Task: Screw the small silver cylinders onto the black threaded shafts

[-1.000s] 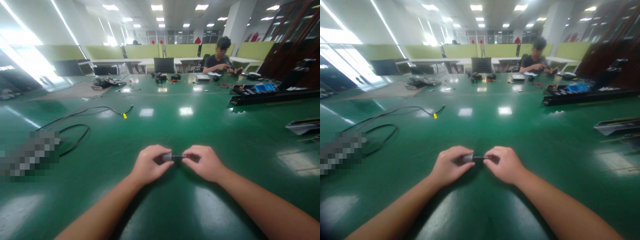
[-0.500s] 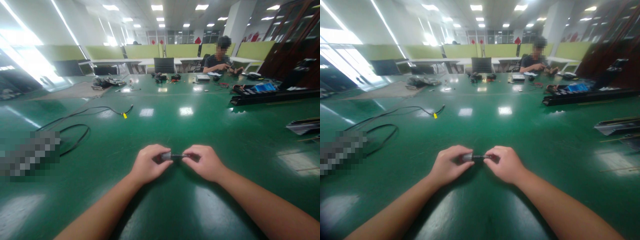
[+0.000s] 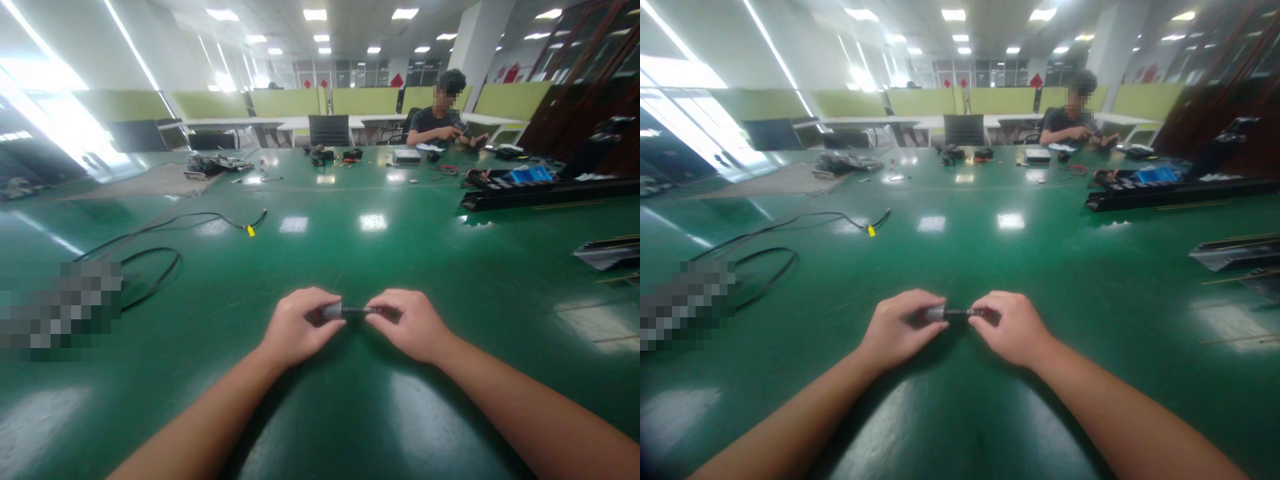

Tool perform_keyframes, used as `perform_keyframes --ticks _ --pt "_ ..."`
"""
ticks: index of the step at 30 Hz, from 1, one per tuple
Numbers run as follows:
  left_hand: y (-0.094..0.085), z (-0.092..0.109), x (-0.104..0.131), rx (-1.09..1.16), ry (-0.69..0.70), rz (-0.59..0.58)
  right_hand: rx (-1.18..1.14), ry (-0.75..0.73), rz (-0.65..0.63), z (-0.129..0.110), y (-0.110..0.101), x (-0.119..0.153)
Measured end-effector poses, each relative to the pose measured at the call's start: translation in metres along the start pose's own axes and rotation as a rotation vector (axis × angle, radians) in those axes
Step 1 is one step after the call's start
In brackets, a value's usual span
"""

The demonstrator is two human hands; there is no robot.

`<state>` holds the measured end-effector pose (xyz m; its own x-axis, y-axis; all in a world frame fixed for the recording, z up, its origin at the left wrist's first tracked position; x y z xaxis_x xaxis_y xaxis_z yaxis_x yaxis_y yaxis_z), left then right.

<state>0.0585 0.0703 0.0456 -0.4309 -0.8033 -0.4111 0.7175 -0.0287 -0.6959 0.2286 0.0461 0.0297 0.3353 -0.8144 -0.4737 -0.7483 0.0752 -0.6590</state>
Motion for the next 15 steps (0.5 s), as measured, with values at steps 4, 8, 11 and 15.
perform_keyframes --ticks 4,8,11,15 --pt "0.0001 -0.0004 0.0002 0.001 0.0 -0.002 -0.002 0.0 0.003 -0.0005 -0.0009 -0.0003" --pt "-0.0005 -0.0001 0.0001 0.0 -0.001 0.003 -0.004 0.006 0.003 0.0001 -0.0011 -0.0002" --pt "-0.0013 0.0004 -0.0003 0.001 0.0 0.006 -0.001 0.011 0.002 0.0008 -0.0008 -0.0002" --pt "-0.0018 0.0005 -0.0008 0.0 -0.002 0.005 -0.004 0.016 0.004 0.001 -0.001 -0.0003"
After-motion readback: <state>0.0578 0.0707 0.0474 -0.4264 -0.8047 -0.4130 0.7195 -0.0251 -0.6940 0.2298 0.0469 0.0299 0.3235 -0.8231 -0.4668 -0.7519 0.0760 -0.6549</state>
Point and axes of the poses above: each hand's wrist, its own x-axis away from the middle knuckle, its own y-axis out of the palm, z = x × y, the point moved 9 cm from there along -x, towards the middle knuckle, and after that the axes turned 8 degrees about -y, right-handed, at the moved point
